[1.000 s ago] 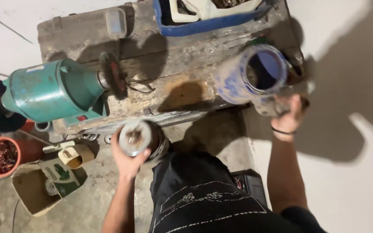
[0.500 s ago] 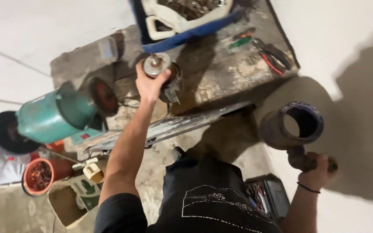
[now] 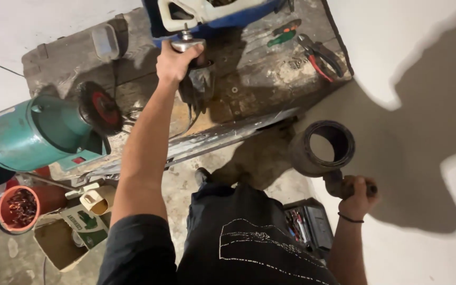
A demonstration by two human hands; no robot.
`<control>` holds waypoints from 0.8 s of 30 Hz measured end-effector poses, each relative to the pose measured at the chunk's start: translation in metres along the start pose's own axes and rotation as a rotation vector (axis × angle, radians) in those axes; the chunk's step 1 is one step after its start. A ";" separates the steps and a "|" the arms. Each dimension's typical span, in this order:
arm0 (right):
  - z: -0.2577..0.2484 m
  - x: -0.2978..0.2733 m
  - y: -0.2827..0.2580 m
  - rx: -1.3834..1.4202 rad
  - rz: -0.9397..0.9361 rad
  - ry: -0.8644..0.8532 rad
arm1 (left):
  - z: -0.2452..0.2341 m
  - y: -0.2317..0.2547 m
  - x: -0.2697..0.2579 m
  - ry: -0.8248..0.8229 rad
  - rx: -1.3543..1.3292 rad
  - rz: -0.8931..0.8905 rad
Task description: The person disassembles a cylindrical electrical component, removes a rubber seal, and cleans the interior with a cloth. They then use a hammer to tap the component and later use a screwdriver to adjust internal wiring.
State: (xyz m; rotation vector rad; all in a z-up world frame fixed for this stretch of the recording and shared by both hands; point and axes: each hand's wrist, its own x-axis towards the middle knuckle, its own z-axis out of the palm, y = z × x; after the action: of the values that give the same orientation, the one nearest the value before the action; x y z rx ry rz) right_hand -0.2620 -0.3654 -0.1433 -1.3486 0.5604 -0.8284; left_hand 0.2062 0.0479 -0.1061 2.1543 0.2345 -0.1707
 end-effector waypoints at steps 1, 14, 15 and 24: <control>0.003 0.002 0.003 -0.032 0.030 0.016 | 0.000 0.001 0.006 -0.010 0.005 -0.014; 0.038 0.001 0.018 -0.073 0.062 -0.087 | 0.012 0.002 0.024 -0.030 0.026 -0.128; 0.043 0.006 0.020 -0.077 0.068 -0.096 | 0.020 0.002 0.028 -0.027 0.026 -0.139; 0.067 0.008 0.026 -0.118 -0.010 -0.214 | 0.051 0.000 0.016 0.139 0.110 -0.076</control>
State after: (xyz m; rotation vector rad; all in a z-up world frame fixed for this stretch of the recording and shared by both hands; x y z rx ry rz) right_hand -0.2005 -0.3305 -0.1566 -1.5278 0.4398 -0.6567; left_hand 0.2202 0.0071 -0.1381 2.2704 0.3961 -0.0790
